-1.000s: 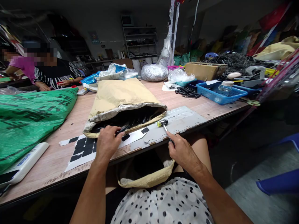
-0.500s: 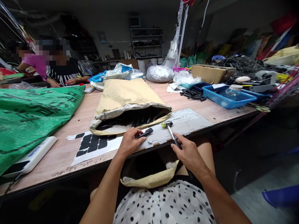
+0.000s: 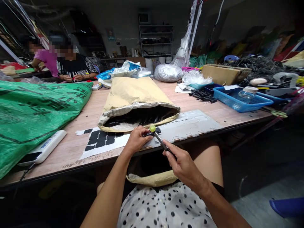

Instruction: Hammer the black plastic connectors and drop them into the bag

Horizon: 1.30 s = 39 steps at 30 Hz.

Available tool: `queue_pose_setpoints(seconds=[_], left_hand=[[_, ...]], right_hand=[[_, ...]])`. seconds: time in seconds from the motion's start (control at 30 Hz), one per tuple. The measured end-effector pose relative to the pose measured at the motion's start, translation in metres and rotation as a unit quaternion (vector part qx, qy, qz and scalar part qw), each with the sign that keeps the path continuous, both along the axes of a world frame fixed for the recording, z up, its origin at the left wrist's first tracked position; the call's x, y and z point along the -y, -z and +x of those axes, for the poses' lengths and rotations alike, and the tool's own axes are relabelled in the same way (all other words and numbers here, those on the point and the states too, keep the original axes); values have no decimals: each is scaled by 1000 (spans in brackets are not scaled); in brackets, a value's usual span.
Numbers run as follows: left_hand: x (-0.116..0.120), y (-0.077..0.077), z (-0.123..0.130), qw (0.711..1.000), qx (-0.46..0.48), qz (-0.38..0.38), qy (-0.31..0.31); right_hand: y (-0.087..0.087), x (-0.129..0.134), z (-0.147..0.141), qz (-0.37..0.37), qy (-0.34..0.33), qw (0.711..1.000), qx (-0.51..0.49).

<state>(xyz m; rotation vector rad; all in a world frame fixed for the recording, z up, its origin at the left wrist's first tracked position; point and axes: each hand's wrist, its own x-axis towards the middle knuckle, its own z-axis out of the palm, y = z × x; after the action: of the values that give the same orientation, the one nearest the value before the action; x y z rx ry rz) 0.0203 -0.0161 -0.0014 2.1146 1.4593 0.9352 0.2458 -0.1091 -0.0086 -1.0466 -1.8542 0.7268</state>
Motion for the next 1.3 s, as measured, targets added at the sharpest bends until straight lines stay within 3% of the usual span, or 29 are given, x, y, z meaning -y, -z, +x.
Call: queue_pose_setpoints(seconds=[0.23,0.43,0.73,0.87,1.13,1.3], left_hand=[[-1,-1,0,1000,-10,-1,12],[-2,2,0,1000,15,-6,-13],[-2,1,0,1000,-5,12,1],[-1,-1,0,999,-20,19,19],[-4,7,-1,1000,6,8,-12],[-1,4,0,1000,-2,5,-12]], right_hand=[[4,1,-9,11,-1,999,45],[-1,2,-4,10,38,999,20],[-2,3,-9,19,27,999,11],[3,-1,-14,5,13,1000,22],[0,2,-4,-1,49,999,13],[1,2,-3,-32,47,998,12]])
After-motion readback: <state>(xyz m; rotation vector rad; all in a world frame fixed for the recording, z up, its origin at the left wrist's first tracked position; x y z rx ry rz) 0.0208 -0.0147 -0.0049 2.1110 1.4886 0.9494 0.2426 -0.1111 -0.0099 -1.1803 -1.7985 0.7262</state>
